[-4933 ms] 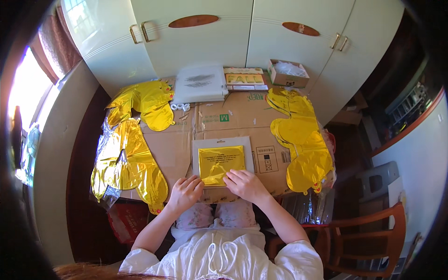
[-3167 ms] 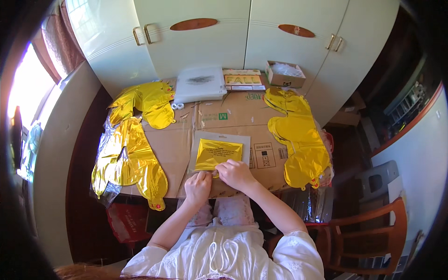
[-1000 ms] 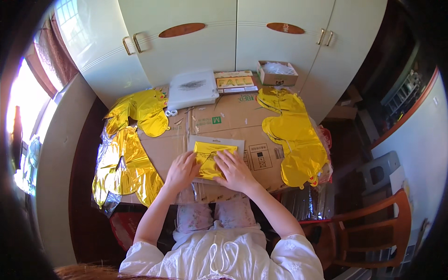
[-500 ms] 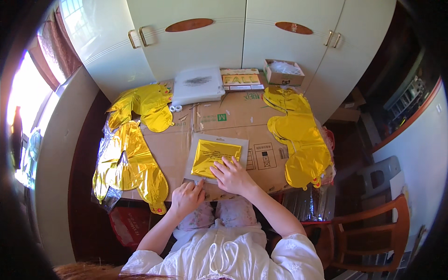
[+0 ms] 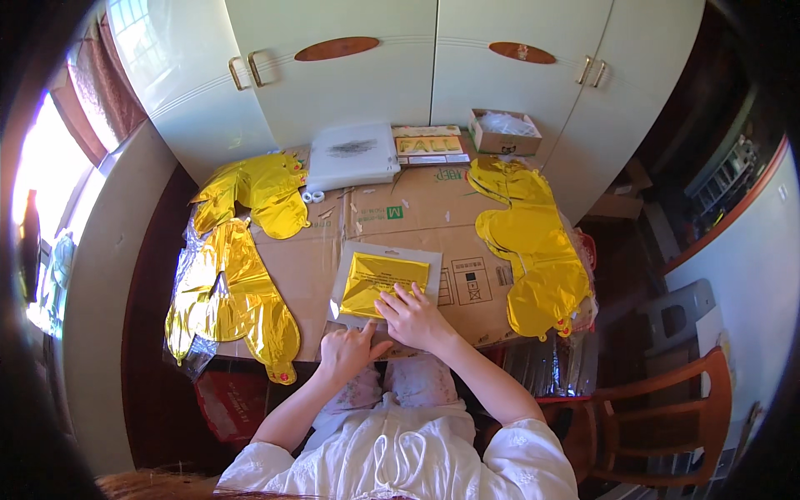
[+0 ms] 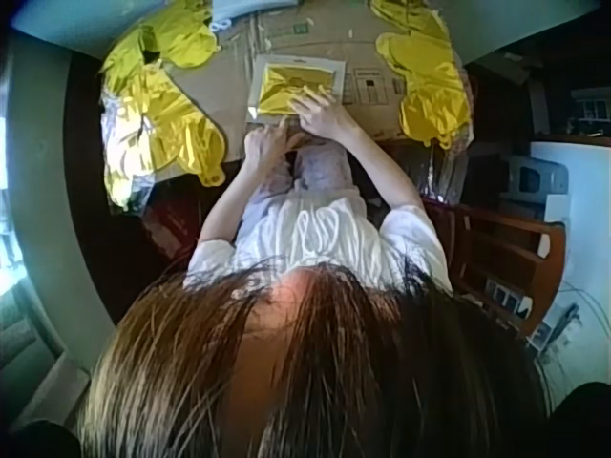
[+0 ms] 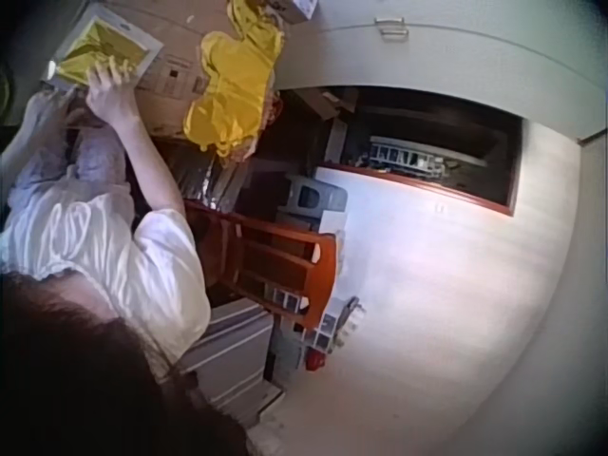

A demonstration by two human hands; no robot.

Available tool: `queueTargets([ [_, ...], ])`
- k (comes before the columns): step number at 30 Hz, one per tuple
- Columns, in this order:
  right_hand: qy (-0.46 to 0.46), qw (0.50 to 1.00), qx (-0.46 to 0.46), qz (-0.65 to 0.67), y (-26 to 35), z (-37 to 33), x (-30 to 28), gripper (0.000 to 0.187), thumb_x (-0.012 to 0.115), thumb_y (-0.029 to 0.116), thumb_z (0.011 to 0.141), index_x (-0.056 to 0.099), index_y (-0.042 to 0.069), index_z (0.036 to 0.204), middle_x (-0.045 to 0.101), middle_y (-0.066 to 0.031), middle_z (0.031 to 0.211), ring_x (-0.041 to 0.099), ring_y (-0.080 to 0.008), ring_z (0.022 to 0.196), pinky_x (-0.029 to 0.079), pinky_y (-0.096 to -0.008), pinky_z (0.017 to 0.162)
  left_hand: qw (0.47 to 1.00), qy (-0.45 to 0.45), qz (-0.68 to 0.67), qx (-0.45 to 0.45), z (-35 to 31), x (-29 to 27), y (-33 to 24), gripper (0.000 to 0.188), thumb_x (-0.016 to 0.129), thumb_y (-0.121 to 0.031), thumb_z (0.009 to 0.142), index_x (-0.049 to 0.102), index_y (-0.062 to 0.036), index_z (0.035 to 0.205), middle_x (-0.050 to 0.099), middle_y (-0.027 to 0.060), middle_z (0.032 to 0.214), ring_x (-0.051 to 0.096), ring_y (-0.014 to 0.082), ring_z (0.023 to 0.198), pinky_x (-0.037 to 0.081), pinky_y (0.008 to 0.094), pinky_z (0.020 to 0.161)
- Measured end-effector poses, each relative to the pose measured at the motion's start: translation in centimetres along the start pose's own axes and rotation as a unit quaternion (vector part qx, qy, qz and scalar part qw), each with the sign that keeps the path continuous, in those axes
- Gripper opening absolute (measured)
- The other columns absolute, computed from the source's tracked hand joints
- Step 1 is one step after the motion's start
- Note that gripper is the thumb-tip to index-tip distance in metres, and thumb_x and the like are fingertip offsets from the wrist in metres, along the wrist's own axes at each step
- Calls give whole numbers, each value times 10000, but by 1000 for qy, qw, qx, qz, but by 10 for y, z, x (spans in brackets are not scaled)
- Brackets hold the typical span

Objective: Folding gold foil letter-shaped balloons and placing them into individual plastic retail packaging with paper inserts.

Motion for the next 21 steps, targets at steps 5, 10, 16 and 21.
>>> queueTargets([
  [5, 2, 1000, 11, 28, -2, 0, -2, 419, 626, 173, 813, 629, 68, 1219, 628, -121, 1256, 573, -345, 1187, 458, -565, 988, 1000, -26, 4, -12, -4, -6, -5, 572, 629, -595, 822, 656, -128, 1152, 617, 57, 533, 634, 218, 464, 485, 356, 426],
  [10, 1, 999, 16, 32, -3, -1, -1, 405, 625, 173, 829, 629, 68, 1221, 629, -124, 1256, 574, -347, 1186, 461, -566, 985, 1000, -17, 16, -13, -6, 2, 2, 606, 613, -630, 820, 664, -100, 1110, 611, 58, 521, 639, 211, 466, 485, 344, 424],
  [16, -3, 999, 14, 34, -1, 0, 0, 401, 629, 157, 826, 628, 66, 1216, 631, -137, 1244, 574, -350, 1184, 461, -567, 981, 998, 31, 25, -47, 7, 4, -3, 616, 569, -716, 801, 676, -139, 991, 605, 35, 495, 631, 189, 437, 472, 330, 398],
  [21, -14, 999, 3, 37, 0, 0, -3, 395, 627, 165, 812, 628, 67, 1195, 640, -140, 1217, 582, -370, 1163, 446, -589, 983, 996, 55, 50, -48, 14, 5, -13, 602, 589, -728, 771, 653, -144, 897, 612, 12, 501, 634, 152, 444, 457, 302, 384],
])
Point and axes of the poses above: each hand's wrist, its own z-axis towards the middle knuckle, its own x-axis out of the palm, y = z × x, the point moved 6 cm from there along z, towards the middle knuckle
